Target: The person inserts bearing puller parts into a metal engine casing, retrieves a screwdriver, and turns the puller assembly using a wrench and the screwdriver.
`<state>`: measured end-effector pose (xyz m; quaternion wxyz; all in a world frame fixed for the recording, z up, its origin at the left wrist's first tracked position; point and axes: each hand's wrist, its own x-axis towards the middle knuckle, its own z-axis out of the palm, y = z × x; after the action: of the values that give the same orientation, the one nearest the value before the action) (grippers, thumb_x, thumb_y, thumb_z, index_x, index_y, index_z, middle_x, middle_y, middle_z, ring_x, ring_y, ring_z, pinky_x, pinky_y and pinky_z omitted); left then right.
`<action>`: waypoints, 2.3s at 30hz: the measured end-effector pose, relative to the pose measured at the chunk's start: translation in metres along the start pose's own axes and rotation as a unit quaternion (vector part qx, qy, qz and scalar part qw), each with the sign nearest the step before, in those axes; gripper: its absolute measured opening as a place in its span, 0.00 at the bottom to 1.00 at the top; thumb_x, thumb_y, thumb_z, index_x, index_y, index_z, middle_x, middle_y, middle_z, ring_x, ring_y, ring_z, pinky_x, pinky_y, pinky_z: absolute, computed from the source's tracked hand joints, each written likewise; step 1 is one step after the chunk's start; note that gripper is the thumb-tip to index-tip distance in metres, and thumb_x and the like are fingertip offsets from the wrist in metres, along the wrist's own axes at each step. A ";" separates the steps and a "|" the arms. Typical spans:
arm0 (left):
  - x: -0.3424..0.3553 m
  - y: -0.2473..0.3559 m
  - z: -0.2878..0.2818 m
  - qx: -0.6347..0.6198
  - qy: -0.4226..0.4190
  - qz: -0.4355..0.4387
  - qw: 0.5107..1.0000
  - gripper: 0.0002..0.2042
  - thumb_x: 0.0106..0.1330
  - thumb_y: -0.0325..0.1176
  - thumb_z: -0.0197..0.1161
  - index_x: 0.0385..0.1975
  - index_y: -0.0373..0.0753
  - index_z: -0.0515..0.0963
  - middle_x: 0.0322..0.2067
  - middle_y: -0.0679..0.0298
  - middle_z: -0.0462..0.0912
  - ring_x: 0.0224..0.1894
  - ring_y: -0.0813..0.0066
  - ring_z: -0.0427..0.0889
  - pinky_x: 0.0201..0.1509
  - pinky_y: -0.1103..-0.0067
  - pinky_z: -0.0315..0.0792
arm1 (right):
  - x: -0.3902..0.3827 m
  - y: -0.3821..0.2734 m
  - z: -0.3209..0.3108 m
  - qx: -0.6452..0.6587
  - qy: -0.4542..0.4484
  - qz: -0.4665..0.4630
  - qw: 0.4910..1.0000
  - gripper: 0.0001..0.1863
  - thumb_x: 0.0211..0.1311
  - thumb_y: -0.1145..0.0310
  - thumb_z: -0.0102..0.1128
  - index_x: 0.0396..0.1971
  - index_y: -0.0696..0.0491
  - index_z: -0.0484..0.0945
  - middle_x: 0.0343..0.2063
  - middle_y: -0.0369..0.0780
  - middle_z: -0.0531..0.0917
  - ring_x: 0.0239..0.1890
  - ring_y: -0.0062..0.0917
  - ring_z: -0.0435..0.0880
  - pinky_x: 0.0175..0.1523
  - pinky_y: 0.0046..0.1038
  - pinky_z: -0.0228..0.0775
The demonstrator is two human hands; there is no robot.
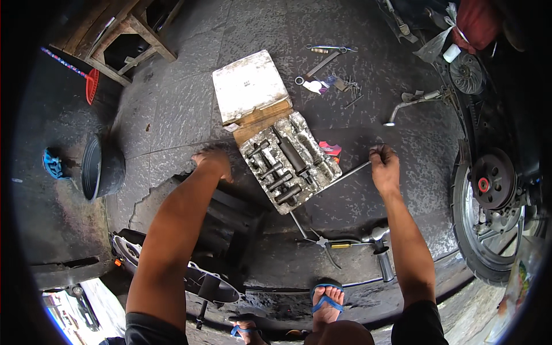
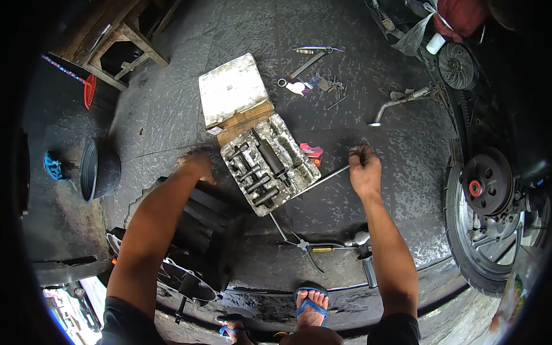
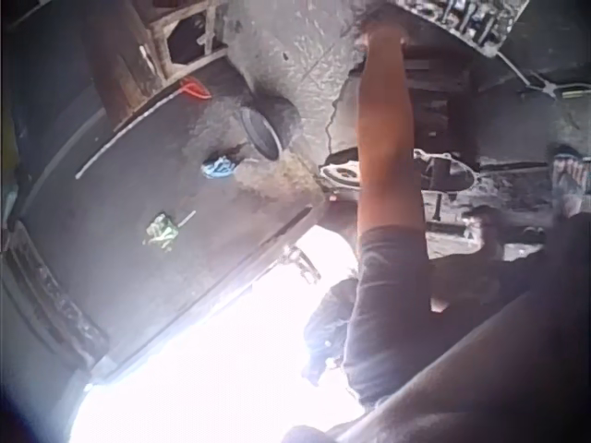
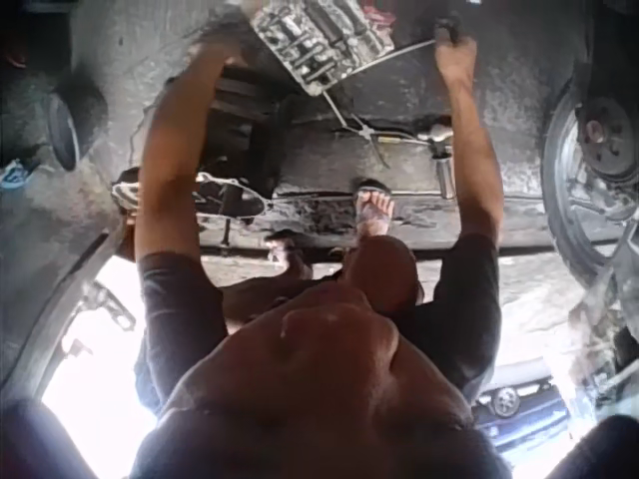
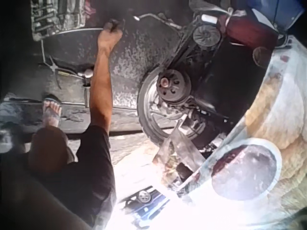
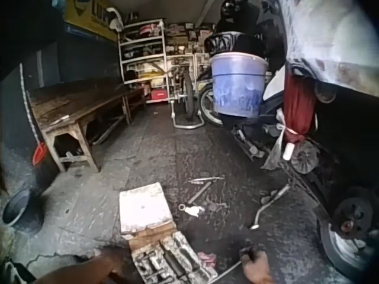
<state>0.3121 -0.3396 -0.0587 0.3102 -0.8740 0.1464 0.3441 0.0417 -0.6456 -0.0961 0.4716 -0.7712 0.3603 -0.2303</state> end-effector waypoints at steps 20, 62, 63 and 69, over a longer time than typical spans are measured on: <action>0.024 0.010 0.035 -0.098 0.009 0.031 0.995 0.73 0.43 0.62 0.80 0.73 0.21 0.33 0.74 0.30 0.34 0.78 0.37 0.37 0.80 0.57 0.43 | 0.239 -0.071 0.183 -0.375 -0.018 -0.126 0.918 0.23 0.62 0.61 0.61 0.55 0.54 0.80 0.51 0.52 0.79 0.57 0.47 0.74 0.60 0.45 0.67; 0.026 0.011 0.035 -0.097 0.010 0.072 0.993 0.71 0.46 0.61 0.79 0.71 0.17 0.36 0.71 0.22 0.35 0.76 0.27 0.38 0.79 0.54 0.44 | 0.331 -0.073 0.135 -0.428 -0.016 -0.183 0.885 0.18 0.65 0.66 0.57 0.55 0.50 0.78 0.50 0.51 0.83 0.56 0.48 0.79 0.61 0.48 0.70; 0.026 0.008 0.035 -0.096 0.010 0.066 0.993 0.70 0.46 0.61 0.79 0.72 0.18 0.36 0.72 0.23 0.36 0.76 0.28 0.38 0.79 0.54 0.44 | 0.323 -0.081 0.137 -0.408 -0.068 -0.156 0.897 0.19 0.65 0.66 0.57 0.55 0.51 0.78 0.48 0.53 0.83 0.55 0.49 0.80 0.60 0.48 0.71; 0.033 0.013 0.037 -0.072 0.020 0.074 0.994 0.73 0.43 0.65 0.78 0.71 0.16 0.35 0.71 0.21 0.35 0.75 0.26 0.39 0.79 0.54 0.46 | 0.296 -0.062 0.124 -0.436 -0.233 -0.206 0.845 0.24 0.63 0.71 0.58 0.61 0.49 0.77 0.49 0.53 0.83 0.55 0.48 0.81 0.61 0.45 0.71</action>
<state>0.3107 -0.3266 -0.1083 0.2171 -0.8874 0.1918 0.3586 0.3366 -0.7868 -0.0914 0.0989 -0.9847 0.1362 0.0446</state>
